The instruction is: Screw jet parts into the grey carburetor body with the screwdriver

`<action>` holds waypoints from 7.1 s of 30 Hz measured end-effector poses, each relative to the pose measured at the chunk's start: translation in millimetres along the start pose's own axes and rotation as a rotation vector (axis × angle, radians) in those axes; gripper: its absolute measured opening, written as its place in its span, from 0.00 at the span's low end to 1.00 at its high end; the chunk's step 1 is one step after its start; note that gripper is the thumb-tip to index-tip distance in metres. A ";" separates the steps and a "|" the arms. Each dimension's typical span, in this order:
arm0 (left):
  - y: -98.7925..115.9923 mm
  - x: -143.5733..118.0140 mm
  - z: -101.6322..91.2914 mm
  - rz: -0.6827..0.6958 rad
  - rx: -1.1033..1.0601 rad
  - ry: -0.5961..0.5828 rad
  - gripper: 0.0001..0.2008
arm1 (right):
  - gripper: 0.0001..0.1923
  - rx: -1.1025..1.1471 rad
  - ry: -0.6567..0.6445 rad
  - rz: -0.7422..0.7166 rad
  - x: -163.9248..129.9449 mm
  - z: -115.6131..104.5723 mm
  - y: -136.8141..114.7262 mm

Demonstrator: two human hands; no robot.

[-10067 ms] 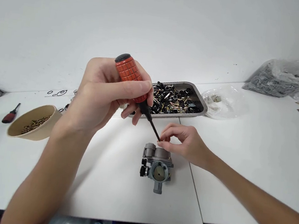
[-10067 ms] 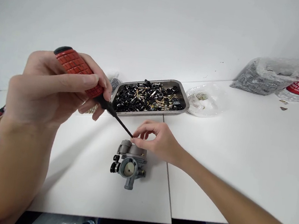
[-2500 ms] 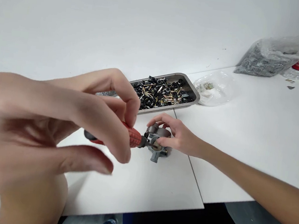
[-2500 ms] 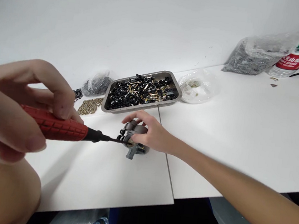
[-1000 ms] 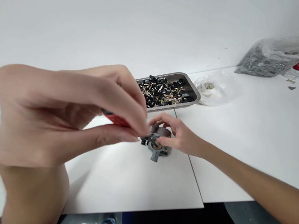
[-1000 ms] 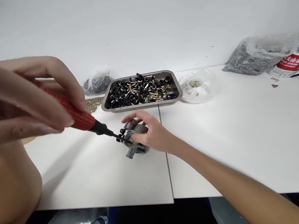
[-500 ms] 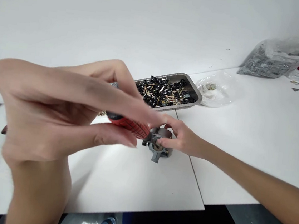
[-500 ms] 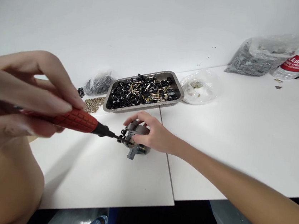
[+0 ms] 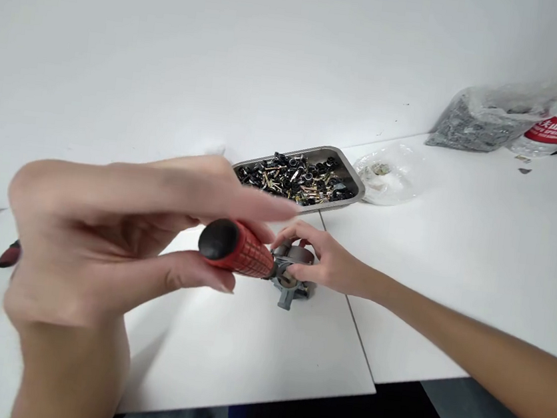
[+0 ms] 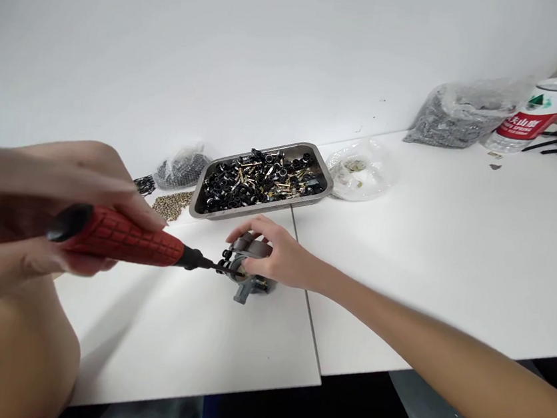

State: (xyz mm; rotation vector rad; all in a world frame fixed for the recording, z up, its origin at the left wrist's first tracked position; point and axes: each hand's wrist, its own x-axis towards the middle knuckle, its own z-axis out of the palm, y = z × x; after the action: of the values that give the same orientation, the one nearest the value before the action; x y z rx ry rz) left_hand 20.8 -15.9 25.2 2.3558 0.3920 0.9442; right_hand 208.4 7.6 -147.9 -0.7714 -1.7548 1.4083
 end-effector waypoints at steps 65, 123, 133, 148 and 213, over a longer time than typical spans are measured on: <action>-2.4 -0.9 -7.7 0.037 0.081 -0.188 0.20 | 0.16 -0.047 0.005 -0.055 0.5 0.9 4.4; -2.7 13.4 3.7 -0.020 0.006 -0.061 0.12 | 0.13 -0.046 -0.011 -0.036 -0.4 1.4 0.2; -15.8 -18.2 -5.5 -0.080 0.005 0.005 0.10 | 0.14 -0.054 -0.006 -0.015 -0.8 3.4 -0.9; -15.3 -15.8 -9.0 -0.050 0.124 -0.056 0.14 | 0.14 -0.035 -0.014 0.006 -1.4 3.8 -2.4; -39.3 -14.4 -7.3 0.181 -0.020 -0.037 0.16 | 0.13 -0.079 -0.031 -0.038 -1.4 2.8 -1.0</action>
State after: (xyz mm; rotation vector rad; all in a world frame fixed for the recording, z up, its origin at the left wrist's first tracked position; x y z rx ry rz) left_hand 3.1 11.7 -1.8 2.4177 0.1559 0.9801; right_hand 206.8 4.8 -147.6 -0.7577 -1.8491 1.3391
